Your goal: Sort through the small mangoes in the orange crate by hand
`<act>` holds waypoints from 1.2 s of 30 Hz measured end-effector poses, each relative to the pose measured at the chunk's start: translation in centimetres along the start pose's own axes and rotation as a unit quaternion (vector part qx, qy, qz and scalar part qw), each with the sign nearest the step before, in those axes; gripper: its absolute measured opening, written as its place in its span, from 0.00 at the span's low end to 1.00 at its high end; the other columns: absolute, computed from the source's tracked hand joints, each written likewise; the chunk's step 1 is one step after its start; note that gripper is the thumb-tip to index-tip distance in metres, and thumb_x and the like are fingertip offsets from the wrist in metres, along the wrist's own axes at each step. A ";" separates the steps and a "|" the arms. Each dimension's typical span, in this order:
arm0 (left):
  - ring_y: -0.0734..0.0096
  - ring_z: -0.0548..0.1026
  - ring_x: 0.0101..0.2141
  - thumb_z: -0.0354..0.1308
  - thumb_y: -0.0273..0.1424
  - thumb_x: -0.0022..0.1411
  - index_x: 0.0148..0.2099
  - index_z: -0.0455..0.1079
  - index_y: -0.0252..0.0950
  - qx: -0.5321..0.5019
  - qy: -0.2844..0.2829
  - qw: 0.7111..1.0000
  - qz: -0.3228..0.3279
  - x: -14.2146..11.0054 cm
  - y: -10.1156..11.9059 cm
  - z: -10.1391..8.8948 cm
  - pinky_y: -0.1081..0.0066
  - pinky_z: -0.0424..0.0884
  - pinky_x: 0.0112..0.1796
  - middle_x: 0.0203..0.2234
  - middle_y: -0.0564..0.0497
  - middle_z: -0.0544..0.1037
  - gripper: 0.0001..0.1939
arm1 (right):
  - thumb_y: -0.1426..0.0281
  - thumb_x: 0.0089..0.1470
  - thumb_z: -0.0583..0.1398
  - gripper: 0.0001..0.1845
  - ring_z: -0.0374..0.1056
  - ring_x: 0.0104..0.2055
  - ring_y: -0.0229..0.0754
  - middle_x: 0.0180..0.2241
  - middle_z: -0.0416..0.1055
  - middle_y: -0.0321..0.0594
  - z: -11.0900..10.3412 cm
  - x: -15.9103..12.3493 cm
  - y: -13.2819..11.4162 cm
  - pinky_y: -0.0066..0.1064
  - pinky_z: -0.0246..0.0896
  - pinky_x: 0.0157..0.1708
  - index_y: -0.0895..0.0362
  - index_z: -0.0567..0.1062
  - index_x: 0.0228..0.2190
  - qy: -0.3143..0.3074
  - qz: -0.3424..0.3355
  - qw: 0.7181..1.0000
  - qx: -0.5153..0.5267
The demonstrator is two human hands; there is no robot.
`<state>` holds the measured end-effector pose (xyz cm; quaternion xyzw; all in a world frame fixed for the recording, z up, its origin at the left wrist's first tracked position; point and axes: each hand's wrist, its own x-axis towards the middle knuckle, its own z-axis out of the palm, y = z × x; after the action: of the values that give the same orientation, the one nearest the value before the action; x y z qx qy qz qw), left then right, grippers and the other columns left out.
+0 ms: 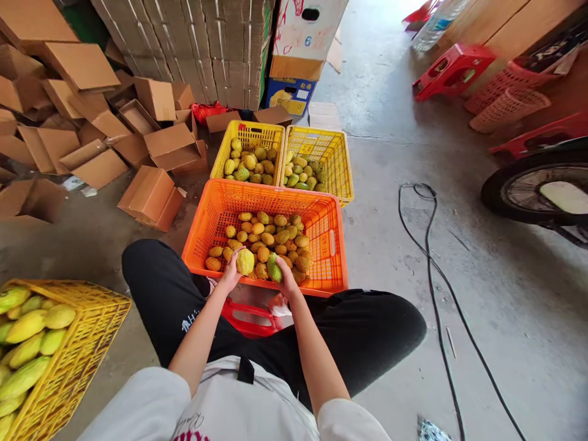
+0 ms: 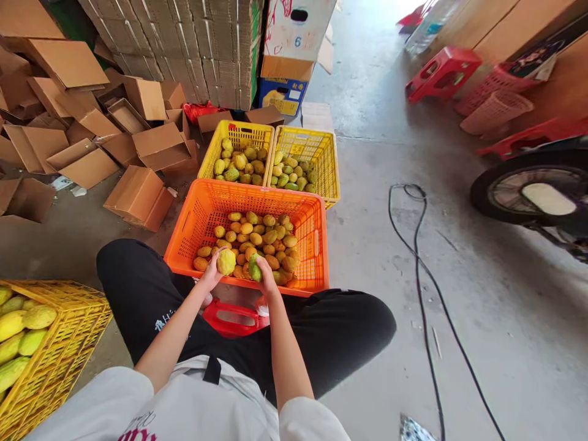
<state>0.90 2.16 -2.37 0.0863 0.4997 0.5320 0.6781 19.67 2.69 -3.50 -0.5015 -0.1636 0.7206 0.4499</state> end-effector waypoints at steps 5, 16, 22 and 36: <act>0.68 0.78 0.40 0.74 0.38 0.48 0.50 0.70 0.41 0.004 0.012 1.000 0.015 -0.6 0.0 0.2 0.68 0.76 0.42 0.43 0.50 0.77 0.28 | 0.59 0.35 0.75 0.28 0.72 0.35 0.43 0.35 0.77 0.35 0.3 -0.3 0.4 0.33 0.69 0.35 0.50 0.78 0.41 -0.001 -0.034 0.998 -0.057; 0.67 0.79 0.38 0.75 0.35 0.45 0.46 0.68 0.41 0.031 0.025 0.999 -0.017 -0.6 -0.4 -0.1 0.71 0.75 0.37 0.37 0.51 0.79 0.27 | 0.53 0.42 0.70 0.20 0.72 0.36 0.43 0.31 0.77 0.33 0.2 -0.2 0.2 0.29 0.65 0.30 0.50 0.78 0.35 0.007 -0.021 0.998 -0.063; 0.62 0.77 0.48 0.69 0.38 0.53 0.49 0.74 0.40 0.009 0.019 1.000 -0.016 -0.2 -0.3 -0.2 0.73 0.75 0.38 0.48 0.46 0.79 0.21 | 0.51 0.40 0.69 0.19 0.74 0.37 0.46 0.30 0.78 0.34 -0.1 0.6 0.5 0.32 0.69 0.29 0.50 0.77 0.31 0.028 0.023 0.999 0.002; 0.60 0.81 0.43 0.75 0.34 0.47 0.47 0.67 0.40 0.016 0.018 0.999 -0.023 -0.5 -0.1 0.2 0.62 0.78 0.43 0.41 0.47 0.79 0.27 | 0.59 0.32 0.75 0.31 0.69 0.31 0.39 0.33 0.72 0.30 0.4 -0.5 0.2 0.30 0.64 0.29 0.49 0.70 0.38 0.069 -0.032 0.997 -0.018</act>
<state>1.09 1.80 -2.05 0.0758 0.5223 0.5094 0.6797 19.28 2.26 -3.12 -0.5526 -0.1606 0.6664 0.4741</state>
